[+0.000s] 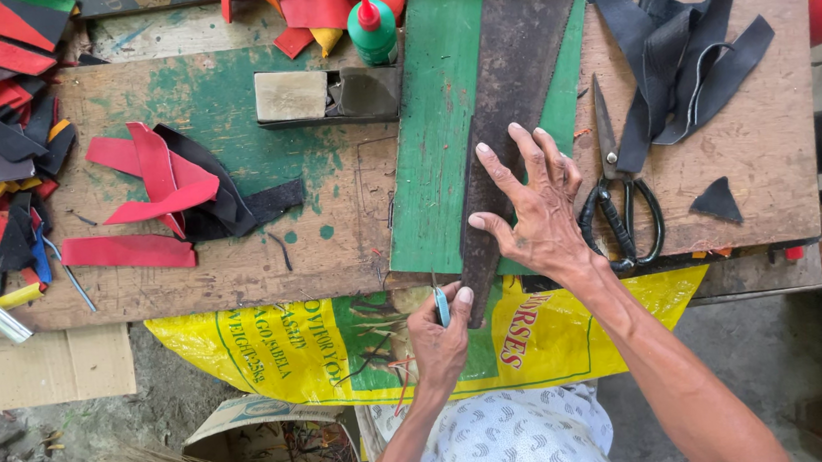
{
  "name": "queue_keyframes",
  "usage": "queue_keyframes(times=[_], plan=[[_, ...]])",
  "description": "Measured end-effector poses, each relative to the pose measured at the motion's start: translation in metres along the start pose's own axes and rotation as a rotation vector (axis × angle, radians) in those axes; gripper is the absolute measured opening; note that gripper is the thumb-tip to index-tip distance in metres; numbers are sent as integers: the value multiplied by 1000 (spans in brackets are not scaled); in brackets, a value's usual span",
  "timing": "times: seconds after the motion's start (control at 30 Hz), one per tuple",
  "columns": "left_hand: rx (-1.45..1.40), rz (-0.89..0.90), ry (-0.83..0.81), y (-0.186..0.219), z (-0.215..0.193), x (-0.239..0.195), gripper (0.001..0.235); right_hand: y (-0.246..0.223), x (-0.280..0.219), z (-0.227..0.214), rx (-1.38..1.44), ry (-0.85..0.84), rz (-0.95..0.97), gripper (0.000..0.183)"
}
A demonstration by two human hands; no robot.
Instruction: The person cuts strips of black rubber material using a utility knife and a saw blade as a straightedge on a wooden workbench. The person repeatedly positions the rubber strip, cuts along the edge, and sets the cut piece aside.
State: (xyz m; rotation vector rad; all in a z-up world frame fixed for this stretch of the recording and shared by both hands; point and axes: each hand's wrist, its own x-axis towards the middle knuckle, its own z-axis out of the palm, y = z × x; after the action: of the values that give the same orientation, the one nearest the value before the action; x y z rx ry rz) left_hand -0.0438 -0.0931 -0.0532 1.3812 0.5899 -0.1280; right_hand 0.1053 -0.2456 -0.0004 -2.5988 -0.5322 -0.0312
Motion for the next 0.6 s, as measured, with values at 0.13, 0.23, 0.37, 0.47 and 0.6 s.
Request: queue_keyframes(times=[0.13,0.23,0.37,0.47,0.6], plan=[[-41,-71,-20,8,-3,7,31,2,5,2,3,21,13,80],[-35,-80,-42,15,-4,12,32,1,14,1,-16,59,34,70],[-44,-67,-35,14,-4,9,34,5,32,7,6,128,-19,51],[-36,-85,-29,13,-3,5,34,11,38,4,5,105,-98,47],[-44,-38,-39,11,-2,1,35,13,37,2,20,62,-110,49]])
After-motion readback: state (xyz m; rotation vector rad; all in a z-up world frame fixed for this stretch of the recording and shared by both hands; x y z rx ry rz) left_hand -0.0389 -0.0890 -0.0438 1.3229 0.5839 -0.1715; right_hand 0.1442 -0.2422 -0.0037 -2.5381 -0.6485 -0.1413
